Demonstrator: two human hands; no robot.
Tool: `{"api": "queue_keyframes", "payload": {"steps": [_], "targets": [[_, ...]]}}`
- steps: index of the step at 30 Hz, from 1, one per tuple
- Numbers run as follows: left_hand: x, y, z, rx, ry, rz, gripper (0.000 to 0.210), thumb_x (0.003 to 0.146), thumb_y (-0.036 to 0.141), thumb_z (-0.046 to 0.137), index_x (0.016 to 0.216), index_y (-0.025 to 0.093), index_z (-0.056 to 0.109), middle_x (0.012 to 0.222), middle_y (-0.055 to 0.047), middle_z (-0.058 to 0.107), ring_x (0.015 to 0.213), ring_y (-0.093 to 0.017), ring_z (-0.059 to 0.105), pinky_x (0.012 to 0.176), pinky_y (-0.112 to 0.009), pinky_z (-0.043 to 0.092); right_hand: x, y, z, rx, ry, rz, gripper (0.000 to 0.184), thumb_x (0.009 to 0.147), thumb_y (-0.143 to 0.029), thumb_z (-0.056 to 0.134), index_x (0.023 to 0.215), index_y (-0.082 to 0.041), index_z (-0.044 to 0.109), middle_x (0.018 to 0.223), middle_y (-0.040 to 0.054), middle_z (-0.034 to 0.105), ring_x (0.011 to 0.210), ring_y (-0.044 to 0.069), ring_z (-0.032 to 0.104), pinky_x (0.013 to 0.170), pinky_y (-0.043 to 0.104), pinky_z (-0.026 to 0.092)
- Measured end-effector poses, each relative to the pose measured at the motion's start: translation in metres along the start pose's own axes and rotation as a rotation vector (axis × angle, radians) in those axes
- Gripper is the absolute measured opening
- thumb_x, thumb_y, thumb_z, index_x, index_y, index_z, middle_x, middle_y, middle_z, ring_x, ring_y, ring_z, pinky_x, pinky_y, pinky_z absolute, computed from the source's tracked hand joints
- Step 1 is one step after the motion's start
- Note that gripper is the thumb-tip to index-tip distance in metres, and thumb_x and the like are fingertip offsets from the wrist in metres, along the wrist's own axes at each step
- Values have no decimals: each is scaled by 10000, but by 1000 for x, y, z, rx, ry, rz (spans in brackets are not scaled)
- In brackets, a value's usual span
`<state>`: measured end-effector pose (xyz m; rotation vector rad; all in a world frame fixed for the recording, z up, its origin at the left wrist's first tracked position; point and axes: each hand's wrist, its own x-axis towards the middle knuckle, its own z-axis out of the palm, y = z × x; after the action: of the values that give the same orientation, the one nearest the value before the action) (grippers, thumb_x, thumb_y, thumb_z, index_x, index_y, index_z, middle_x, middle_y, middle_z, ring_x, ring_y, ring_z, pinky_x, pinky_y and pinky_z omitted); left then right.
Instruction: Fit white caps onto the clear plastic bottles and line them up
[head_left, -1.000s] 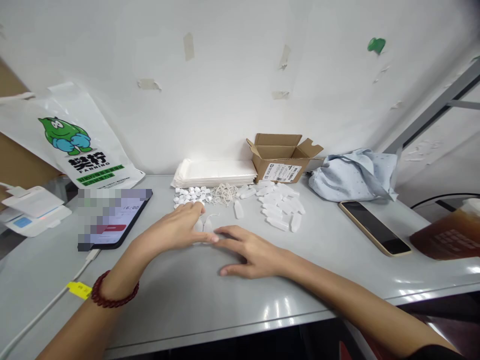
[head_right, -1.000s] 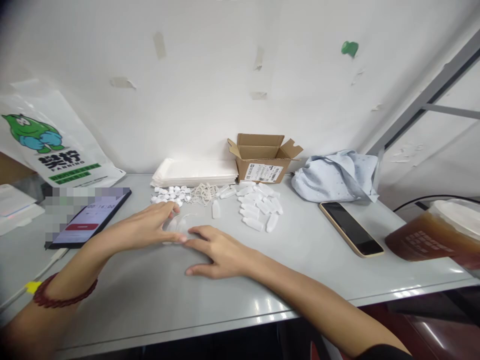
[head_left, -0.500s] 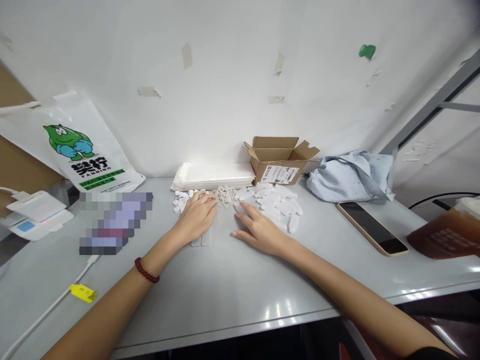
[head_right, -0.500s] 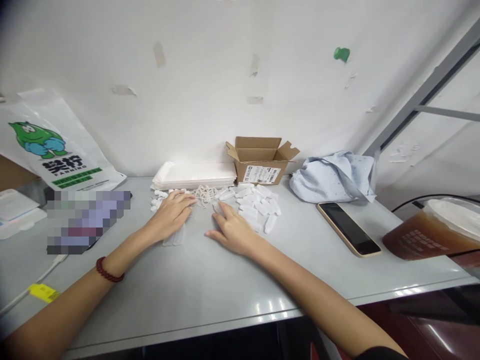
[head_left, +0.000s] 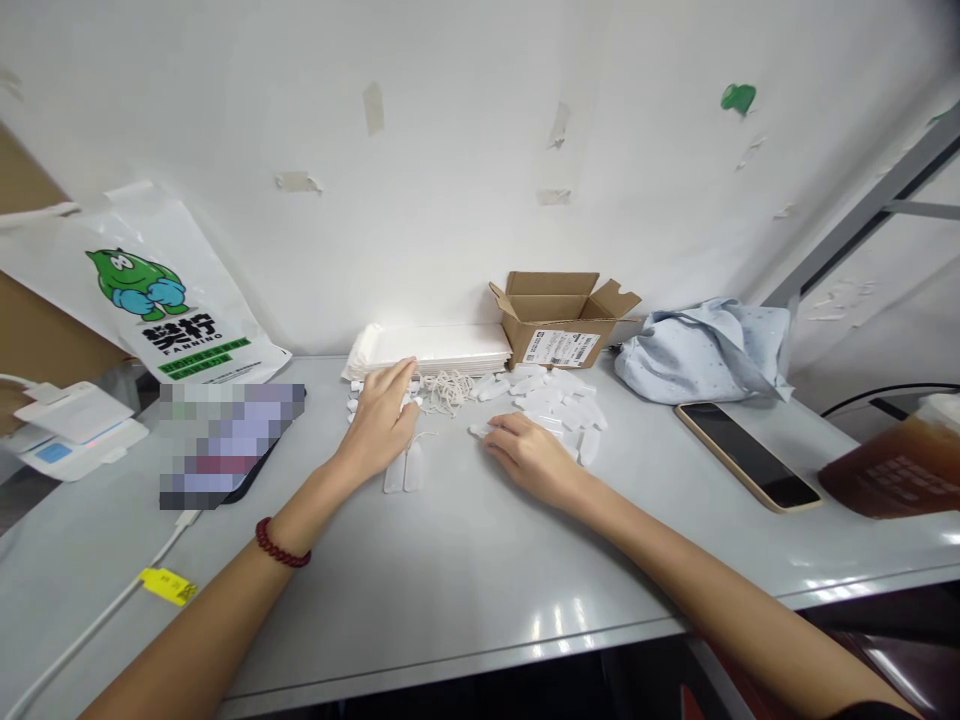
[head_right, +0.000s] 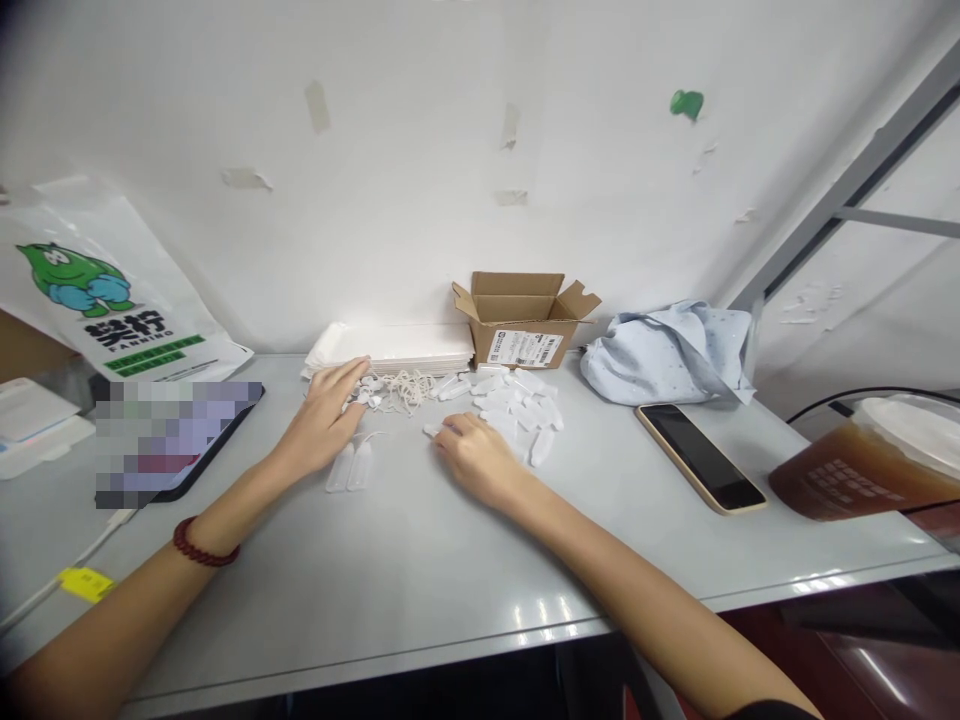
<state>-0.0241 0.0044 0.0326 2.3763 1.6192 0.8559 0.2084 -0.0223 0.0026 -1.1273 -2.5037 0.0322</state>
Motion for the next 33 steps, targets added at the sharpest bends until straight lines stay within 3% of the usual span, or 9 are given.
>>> {"api": "queue_keyframes", "payload": {"steps": [4, 13, 23, 29, 33], "targets": [[-1, 4, -3, -17, 51, 12, 576, 838, 185, 332, 1408, 109, 296, 1467, -113, 336, 1338, -257, 257, 1102, -475, 258, 0, 0, -1, 35, 54, 0, 244, 902, -89, 382, 921, -146, 618, 994, 127, 629, 917, 205, 592, 754, 317, 505], [-3, 3, -1, -29, -35, 8, 541, 803, 186, 365, 1336, 108, 423, 1384, -112, 455, 1285, -273, 340, 1037, -469, 359, -2, -6, -5, 232, 154, 95, 157, 905, -169, 405, 1032, -179, 496, 955, 97, 633, 747, 179, 607, 658, 309, 487], [-26, 40, 9, -120, -98, 282, 550, 803, 114, 386, 1349, 166, 420, 1366, -98, 473, 1277, -257, 372, 1059, -504, 344, -4, -20, -5, 409, 248, 95, 296, 908, -242, 435, 1199, -197, 407, 1093, 126, 620, 942, 221, 638, 790, 389, 530], [-32, 49, 8, -153, -101, 293, 526, 824, 123, 387, 1348, 163, 422, 1378, -101, 463, 1282, -249, 383, 1083, -498, 324, -3, -18, -3, 368, 274, 114, 330, 907, -236, 428, 1233, -180, 416, 1085, 125, 635, 915, 214, 643, 767, 373, 543], [-31, 48, 6, -153, -61, 268, 518, 827, 123, 381, 1341, 171, 431, 1361, -105, 478, 1269, -247, 411, 1045, -477, 385, -3, -18, -3, 364, 291, 126, 357, 907, -232, 431, 1261, -187, 412, 1114, 130, 625, 942, 219, 637, 785, 382, 537]]}}
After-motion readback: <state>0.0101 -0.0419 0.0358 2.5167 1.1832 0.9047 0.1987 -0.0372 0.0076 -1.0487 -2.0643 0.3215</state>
